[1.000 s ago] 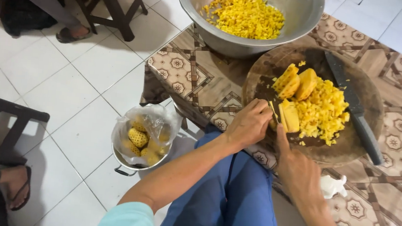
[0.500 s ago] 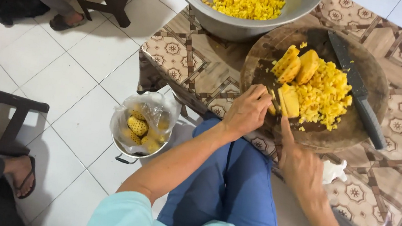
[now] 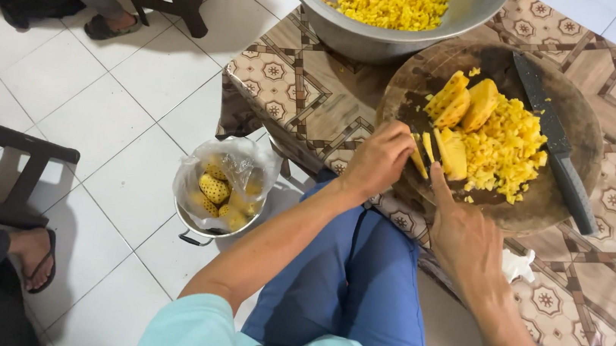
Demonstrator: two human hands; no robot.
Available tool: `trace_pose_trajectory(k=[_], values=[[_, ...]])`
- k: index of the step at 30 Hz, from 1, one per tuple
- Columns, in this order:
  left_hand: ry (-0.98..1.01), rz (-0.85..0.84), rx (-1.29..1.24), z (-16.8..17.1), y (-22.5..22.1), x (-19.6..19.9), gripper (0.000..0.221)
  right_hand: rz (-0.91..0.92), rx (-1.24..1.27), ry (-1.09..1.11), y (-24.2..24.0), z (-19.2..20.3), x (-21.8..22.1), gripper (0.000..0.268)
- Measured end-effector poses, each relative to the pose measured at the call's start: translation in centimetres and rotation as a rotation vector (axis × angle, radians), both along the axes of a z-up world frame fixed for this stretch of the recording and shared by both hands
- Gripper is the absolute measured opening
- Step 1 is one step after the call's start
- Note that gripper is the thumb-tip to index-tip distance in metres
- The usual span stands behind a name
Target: Chopping yellow fruit into small pieces on a wooden board and transferring them to a bowl.
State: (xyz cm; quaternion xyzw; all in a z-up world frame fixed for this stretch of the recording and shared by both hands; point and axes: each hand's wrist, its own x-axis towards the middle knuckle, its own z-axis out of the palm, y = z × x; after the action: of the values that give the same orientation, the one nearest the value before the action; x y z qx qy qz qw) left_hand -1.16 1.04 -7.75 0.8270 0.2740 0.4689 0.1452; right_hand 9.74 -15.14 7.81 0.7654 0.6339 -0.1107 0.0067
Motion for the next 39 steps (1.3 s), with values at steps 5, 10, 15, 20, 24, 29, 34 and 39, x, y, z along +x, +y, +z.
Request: trace_pose_trajectory(k=[5,10,15,20,24,29,34,39], values=[[0.081,0.043,-0.013,1.5,-0.8,-0.2,0.010,0.018,-0.008,-0.030,0.3,1.2,-0.3,0.055],[0.178,0.067,-0.016,2.0,-0.9,-0.3,0.010,-0.007,-0.085,-0.036,0.8,2.8,-1.4,0.056],[0.226,0.076,0.008,1.8,-0.9,0.1,0.009,0.055,-0.073,-0.092,1.9,1.9,-1.7,0.060],[0.248,0.090,-0.025,1.8,-1.0,0.3,0.006,0.016,-0.109,-0.078,1.4,2.3,-2.0,0.066],[0.281,0.095,-0.006,2.8,-1.5,-0.2,0.008,0.026,-0.092,-0.125,1.5,0.8,-2.9,0.071],[0.269,0.096,-0.021,1.7,-1.8,0.4,0.015,0.056,-0.065,-0.198,0.7,-1.5,-1.3,0.075],[0.310,0.112,0.006,2.7,-1.4,0.0,0.012,0.024,-0.039,-0.176,1.8,-2.9,-1.2,0.073],[0.353,0.026,-0.167,4.6,-2.4,-0.3,0.021,0.119,0.190,-0.391,0.6,-7.0,0.5,0.080]])
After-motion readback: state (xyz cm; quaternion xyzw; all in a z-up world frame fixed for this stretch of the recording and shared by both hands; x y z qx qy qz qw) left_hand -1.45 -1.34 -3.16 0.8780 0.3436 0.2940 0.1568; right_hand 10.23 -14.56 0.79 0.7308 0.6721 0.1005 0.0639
